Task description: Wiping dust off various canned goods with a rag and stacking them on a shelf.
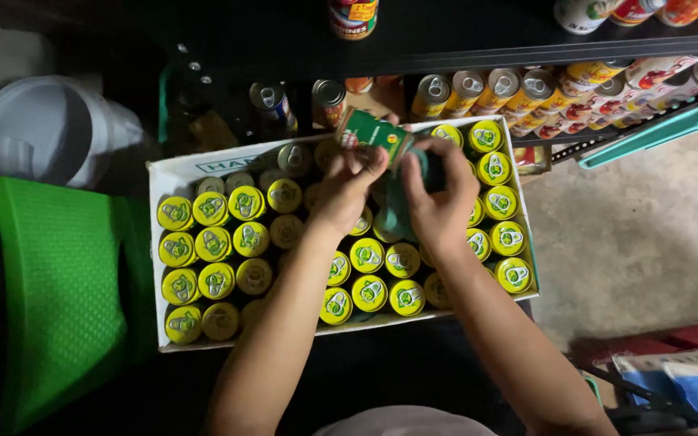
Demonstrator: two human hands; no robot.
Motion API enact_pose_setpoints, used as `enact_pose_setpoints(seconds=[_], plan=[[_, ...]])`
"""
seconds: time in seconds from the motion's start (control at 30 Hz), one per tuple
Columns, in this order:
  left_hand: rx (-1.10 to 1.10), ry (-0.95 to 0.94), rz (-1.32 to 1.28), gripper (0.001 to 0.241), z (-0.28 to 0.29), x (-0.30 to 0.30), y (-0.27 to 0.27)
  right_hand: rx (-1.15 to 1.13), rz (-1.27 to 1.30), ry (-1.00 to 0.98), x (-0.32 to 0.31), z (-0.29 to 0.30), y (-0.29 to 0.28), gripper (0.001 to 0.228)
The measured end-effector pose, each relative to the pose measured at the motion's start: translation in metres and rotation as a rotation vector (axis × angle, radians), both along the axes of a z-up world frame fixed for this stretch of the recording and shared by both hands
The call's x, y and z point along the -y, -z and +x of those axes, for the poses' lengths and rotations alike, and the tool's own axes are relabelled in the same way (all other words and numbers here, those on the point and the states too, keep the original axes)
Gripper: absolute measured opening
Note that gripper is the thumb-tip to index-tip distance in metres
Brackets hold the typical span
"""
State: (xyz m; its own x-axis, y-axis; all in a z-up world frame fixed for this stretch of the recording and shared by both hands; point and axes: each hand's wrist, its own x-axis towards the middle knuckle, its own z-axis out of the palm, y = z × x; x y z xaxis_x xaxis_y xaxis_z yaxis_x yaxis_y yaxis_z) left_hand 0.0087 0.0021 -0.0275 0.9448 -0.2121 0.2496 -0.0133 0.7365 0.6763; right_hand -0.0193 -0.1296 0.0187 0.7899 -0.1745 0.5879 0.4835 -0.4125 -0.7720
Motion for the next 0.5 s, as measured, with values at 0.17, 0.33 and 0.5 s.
enact_pose_setpoints(seconds=[0.17,0.33,0.5], plan=[[-0.240,-0.292,0.132,0.050,-0.005,0.010,-0.025,-0.070,0.024,-0.234,0.007,-0.002,0.004,0.013],[-0.296,-0.387,0.205,0.074,-0.007,0.011,-0.047,-0.083,0.171,-0.281,0.010,-0.003,0.018,0.014],[0.317,-0.708,0.665,0.053,0.001,-0.003,-0.028,0.019,0.224,-0.148,0.007,0.000,0.012,0.014]])
